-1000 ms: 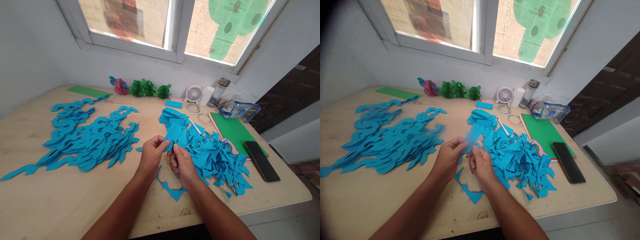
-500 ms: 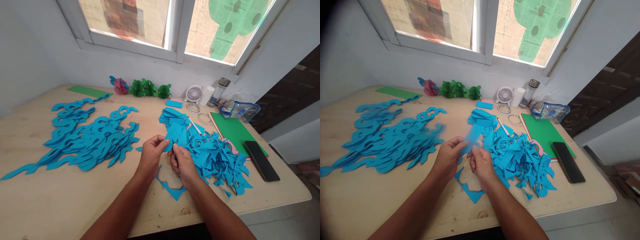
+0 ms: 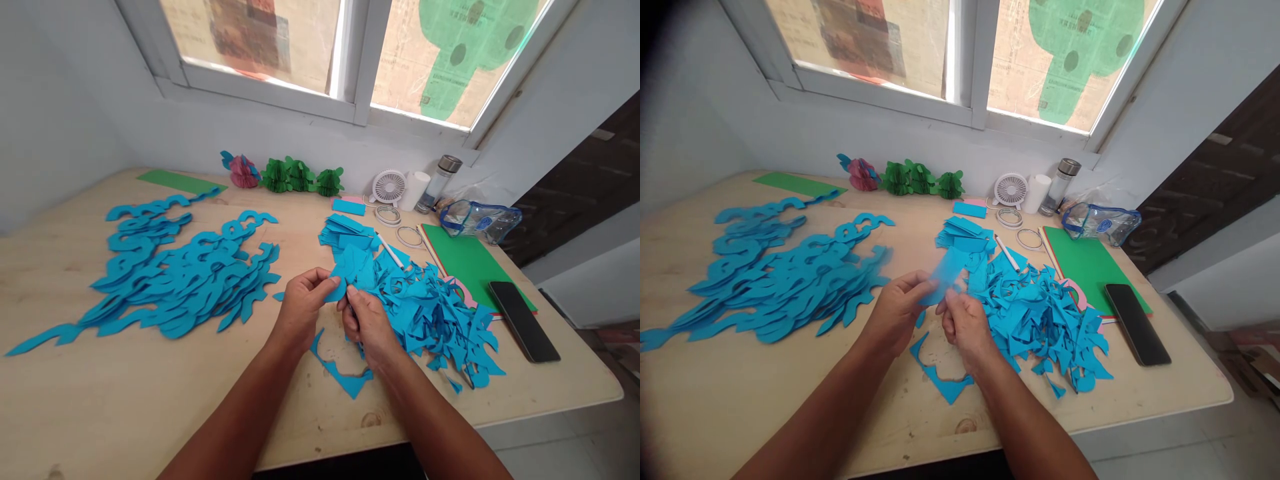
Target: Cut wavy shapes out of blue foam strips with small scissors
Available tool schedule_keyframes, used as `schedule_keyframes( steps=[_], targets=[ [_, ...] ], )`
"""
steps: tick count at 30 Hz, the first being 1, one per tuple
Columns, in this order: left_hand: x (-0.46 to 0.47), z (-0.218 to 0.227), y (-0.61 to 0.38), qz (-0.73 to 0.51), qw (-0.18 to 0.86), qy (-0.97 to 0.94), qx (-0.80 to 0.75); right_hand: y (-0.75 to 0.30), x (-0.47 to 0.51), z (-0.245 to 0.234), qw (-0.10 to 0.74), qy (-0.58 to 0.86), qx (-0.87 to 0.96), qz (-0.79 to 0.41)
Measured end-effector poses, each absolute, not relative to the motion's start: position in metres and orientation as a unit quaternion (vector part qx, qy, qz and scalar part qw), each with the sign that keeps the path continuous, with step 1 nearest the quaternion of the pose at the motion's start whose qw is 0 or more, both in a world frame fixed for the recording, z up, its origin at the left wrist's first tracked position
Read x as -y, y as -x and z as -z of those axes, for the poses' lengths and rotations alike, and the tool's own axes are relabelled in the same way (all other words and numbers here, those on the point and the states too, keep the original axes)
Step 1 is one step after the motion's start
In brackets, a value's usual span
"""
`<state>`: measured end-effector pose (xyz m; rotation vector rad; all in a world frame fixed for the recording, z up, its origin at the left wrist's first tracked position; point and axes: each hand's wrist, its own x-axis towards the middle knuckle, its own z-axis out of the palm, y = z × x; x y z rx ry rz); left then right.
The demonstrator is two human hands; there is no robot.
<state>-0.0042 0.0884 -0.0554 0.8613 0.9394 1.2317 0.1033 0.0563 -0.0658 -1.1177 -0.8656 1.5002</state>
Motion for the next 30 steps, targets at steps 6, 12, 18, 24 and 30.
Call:
schedule_keyframes(
  steps=[6, 12, 18, 24, 30],
  targets=[
    [-0.0889, 0.0522, 0.0067, -0.529, 0.625, -0.390, -0.421, -0.1040, -0.0564, 0.0656, 0.511, 0.462, 0.359, -0.630],
    [-0.0883, 0.0510, 0.0067, -0.526, 0.619, -0.396, -0.427, -0.1048, -0.0566, 0.0659, 0.508, 0.463, 0.364, -0.629],
    [-0.0883, 0.0511, 0.0066, -0.527, 0.624, -0.390, -0.425, -0.1047, -0.0569, 0.0663, 0.514, 0.474, 0.377, -0.607],
    [-0.0893, 0.0536, 0.0070, -0.532, 0.622, -0.384, -0.427, -0.1042, -0.0565, 0.0683, 0.507, 0.482, 0.401, -0.591],
    [-0.0898, 0.0539, 0.0084, -0.535, 0.602, -0.394, -0.442, -0.1050, -0.0569, 0.0718, 0.506, 0.491, 0.421, -0.570]
  ],
)
